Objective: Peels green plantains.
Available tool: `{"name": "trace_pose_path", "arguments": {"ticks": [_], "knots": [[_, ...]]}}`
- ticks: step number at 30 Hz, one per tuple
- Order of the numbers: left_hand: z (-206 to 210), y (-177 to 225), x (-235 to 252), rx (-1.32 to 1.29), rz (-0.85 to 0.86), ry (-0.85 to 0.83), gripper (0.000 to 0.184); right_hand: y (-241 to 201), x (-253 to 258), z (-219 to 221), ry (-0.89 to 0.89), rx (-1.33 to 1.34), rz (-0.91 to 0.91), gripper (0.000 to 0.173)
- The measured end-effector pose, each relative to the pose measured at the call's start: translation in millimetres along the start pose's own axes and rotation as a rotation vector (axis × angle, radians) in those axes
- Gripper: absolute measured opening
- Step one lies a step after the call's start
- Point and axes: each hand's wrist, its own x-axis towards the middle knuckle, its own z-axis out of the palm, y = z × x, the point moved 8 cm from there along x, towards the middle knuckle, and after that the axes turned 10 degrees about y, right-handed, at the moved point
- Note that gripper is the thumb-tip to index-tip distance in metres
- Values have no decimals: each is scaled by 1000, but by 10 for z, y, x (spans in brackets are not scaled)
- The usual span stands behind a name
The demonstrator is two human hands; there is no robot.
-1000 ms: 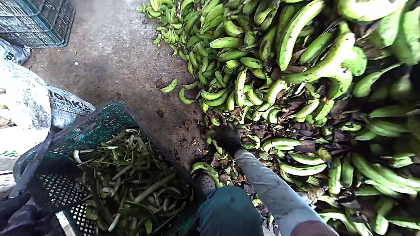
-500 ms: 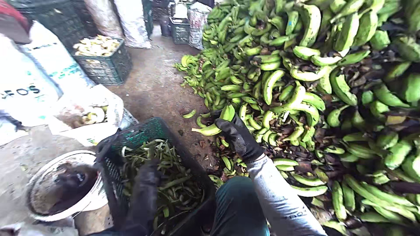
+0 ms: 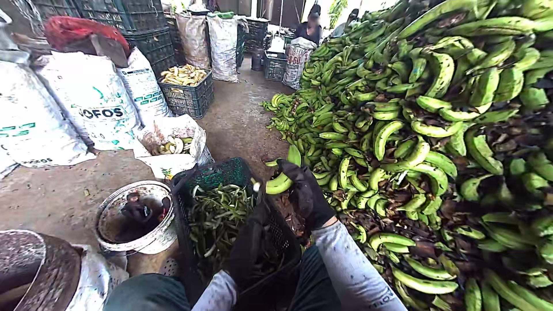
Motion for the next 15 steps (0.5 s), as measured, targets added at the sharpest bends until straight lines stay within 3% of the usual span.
{"name": "trace_pose_path", "arguments": {"ticks": [3,5,8,11,15], "knots": [[-141,-104,47,19,-35,-12,42,41,163,35,-135,-24,29,36],[-240,157,26,148,93,3,48,155,172,28,-163,-12,131,39],[-363,654,3,582,364,7,60,311,147,55,-146,98,310,47],[-337,856,-49,873,581,6,71,492,123,73,-98,137,412,44],[-342,802,7,960,587,36,69,634,68,135,-78,53,379,44]]}}
